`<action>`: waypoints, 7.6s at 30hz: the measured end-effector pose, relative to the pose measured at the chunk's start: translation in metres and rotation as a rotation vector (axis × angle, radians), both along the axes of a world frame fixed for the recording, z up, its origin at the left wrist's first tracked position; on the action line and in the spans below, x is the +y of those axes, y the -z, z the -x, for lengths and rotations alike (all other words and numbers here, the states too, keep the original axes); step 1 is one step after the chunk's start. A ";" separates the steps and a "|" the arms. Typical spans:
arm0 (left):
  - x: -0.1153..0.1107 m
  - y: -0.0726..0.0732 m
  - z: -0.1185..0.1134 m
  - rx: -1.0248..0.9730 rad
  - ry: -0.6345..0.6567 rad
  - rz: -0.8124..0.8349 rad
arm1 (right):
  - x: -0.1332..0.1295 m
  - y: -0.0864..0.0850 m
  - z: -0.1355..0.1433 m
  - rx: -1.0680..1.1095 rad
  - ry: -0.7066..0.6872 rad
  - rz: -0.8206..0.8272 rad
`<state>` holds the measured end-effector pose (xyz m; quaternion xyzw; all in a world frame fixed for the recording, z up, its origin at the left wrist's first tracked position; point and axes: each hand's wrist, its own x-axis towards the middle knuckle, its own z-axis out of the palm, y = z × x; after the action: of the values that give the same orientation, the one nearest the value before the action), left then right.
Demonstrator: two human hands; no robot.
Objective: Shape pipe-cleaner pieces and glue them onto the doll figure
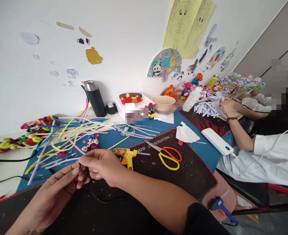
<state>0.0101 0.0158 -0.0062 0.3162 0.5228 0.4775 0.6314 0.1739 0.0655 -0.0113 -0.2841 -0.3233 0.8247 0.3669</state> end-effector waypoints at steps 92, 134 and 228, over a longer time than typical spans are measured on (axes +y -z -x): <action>0.005 -0.011 0.001 -0.032 -0.247 0.030 | -0.005 0.000 0.000 -0.068 0.090 -0.162; 0.005 0.008 0.010 -0.010 -0.167 -0.044 | -0.036 -0.005 -0.073 -0.507 0.107 -0.494; 0.001 0.009 0.001 -0.288 -0.234 -0.089 | -0.001 0.004 -0.009 -0.054 0.170 -0.068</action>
<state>0.0091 0.0165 -0.0150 0.2094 0.4388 0.6104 0.6253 0.1824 0.0643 -0.0150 -0.3202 -0.3356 0.7711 0.4361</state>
